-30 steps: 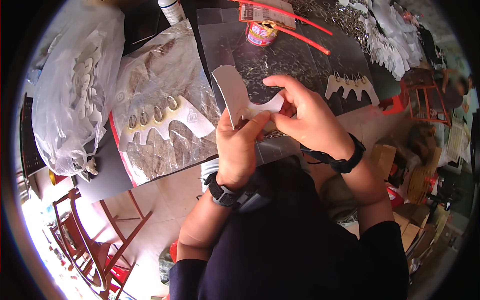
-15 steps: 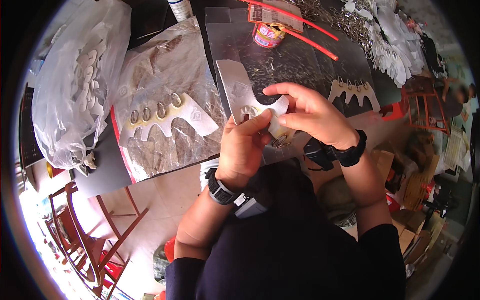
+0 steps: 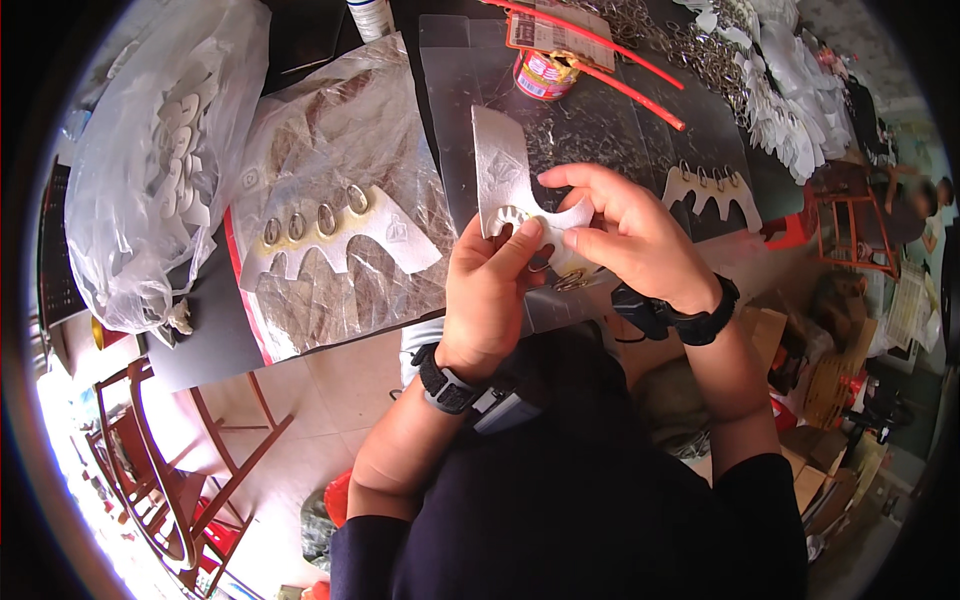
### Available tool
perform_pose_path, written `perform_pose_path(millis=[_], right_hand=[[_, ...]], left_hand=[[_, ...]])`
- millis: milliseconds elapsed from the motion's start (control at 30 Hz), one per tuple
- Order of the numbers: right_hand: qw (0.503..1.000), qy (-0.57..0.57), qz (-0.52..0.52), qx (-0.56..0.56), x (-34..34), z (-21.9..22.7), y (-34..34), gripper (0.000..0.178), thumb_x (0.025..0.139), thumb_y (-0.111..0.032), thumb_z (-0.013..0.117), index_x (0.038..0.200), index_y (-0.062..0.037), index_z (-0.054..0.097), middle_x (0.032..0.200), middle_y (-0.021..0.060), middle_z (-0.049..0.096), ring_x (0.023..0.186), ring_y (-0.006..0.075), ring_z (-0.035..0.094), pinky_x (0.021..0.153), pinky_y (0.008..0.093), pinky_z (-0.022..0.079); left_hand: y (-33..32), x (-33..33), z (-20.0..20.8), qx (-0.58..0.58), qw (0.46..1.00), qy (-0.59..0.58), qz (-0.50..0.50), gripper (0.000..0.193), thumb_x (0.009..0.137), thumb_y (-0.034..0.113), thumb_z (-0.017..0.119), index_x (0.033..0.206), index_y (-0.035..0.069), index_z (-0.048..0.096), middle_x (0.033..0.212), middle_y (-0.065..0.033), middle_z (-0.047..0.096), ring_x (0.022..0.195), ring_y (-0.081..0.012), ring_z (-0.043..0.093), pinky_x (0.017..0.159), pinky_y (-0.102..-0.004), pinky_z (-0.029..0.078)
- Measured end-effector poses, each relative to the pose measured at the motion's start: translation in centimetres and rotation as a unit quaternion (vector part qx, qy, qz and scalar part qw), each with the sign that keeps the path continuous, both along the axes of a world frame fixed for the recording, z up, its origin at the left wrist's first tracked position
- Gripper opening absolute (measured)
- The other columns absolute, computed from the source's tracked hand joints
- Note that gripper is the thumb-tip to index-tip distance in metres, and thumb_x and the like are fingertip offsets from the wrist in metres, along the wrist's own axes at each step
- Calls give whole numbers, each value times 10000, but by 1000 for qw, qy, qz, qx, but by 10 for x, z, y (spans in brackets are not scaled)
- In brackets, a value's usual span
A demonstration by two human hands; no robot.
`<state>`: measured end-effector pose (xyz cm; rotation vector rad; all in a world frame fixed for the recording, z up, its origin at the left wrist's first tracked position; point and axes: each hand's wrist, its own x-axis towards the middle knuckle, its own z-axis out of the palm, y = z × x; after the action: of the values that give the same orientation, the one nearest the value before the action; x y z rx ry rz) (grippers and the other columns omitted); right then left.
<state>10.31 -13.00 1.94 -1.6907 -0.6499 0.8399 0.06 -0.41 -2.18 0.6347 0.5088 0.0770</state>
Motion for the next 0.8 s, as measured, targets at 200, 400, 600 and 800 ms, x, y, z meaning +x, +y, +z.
perform_pose_path(millis=[200,400,600,800], right_hand=[[996,80,9,48,0,3,1,357,871,-34,555,1217,-5,470,913,35,548,774,53,497,668,208,432],[998,55,0,-12,-1,6,3,334,878,-42,555,1200,6,479,922,34,555,753,37,490,618,197,421],[993,119,-24,-3,4,6,4,323,872,-48,560,1183,10,495,951,32,565,775,43,510,648,207,431],[995,89,-34,34,1,5,5,334,867,-38,575,1189,5,497,934,25,575,789,49,521,691,206,447]], left_hand=[[-2,-1,0,43,999,-17,26,171,872,126,608,1011,63,532,847,-7,600,700,-67,544,573,-190,421],[-6,0,12,126,991,-2,43,177,859,71,623,996,41,514,824,-9,590,658,-40,512,559,-181,411],[-4,-1,7,100,994,-30,22,195,856,68,631,1002,33,508,832,-10,591,664,-38,510,572,-176,412],[-2,0,5,96,993,-37,49,191,852,52,628,1006,26,518,864,-14,599,666,-46,512,565,-175,405]])
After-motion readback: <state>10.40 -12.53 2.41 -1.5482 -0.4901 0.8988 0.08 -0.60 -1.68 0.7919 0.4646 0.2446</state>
